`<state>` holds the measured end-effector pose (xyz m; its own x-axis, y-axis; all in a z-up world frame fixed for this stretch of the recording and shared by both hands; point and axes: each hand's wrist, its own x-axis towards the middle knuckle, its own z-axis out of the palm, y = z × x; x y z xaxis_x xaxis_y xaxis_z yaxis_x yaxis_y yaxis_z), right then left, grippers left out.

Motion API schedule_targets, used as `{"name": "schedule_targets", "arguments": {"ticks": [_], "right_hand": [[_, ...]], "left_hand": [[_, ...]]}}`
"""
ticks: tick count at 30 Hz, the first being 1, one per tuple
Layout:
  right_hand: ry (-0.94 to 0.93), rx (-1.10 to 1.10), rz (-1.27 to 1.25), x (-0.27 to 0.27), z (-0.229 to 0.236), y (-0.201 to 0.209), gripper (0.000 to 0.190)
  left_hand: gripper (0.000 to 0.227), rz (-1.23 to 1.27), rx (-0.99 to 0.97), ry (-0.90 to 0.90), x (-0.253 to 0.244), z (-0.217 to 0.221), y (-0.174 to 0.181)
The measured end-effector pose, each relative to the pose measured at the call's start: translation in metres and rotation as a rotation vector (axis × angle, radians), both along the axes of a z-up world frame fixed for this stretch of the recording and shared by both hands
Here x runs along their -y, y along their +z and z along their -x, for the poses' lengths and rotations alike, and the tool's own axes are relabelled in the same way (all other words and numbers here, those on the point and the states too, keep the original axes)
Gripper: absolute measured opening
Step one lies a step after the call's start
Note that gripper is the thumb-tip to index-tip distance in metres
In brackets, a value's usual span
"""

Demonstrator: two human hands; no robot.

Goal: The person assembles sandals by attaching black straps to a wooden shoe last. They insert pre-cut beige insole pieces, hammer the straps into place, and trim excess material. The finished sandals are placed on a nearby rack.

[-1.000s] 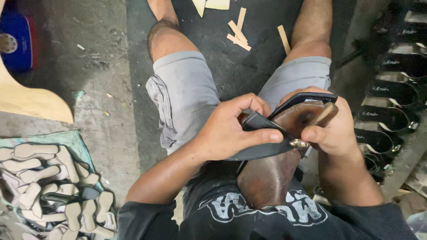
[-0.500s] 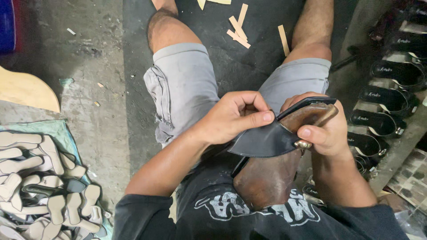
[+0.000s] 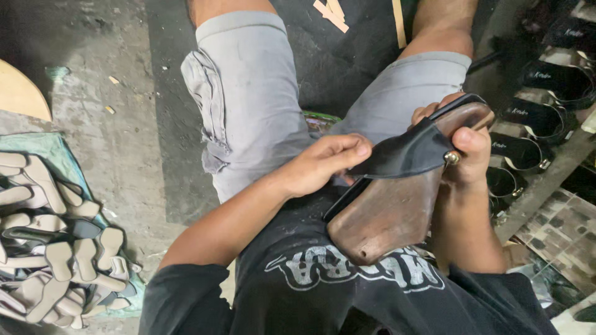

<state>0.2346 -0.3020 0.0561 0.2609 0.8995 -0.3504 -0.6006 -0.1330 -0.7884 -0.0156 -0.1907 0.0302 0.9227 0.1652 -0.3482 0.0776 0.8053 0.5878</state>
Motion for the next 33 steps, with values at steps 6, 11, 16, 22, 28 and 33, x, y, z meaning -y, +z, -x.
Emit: {"name": "schedule_targets", "arguments": {"ticks": [6,11,16,22,28,33], "right_hand": [[-0.009,-0.177,-0.021,0.020,-0.003,-0.023,0.040],[0.027,-0.226,-0.118,0.021,-0.002,-0.020,0.039],[0.176,-0.209,-0.368,0.009,-0.009,-0.009,0.045],[0.178,-0.013,-0.388,-0.001,-0.006,0.026,0.041],[0.166,0.506,0.053,-0.027,0.013,0.063,0.048],[0.197,0.613,-0.062,-0.042,0.040,0.053,0.065]], "left_hand": [[0.030,0.152,-0.038,-0.016,0.012,0.015,0.003],[0.027,0.198,-0.043,-0.078,0.009,0.016,0.004],[0.034,0.132,0.019,-0.352,0.009,-0.002,-0.007],[0.054,-0.245,0.174,-0.382,-0.016,-0.025,0.001],[0.072,-0.214,0.053,-0.108,-0.049,-0.006,0.029],[0.074,-0.299,-0.072,-0.131,-0.056,0.004,0.038]]}}
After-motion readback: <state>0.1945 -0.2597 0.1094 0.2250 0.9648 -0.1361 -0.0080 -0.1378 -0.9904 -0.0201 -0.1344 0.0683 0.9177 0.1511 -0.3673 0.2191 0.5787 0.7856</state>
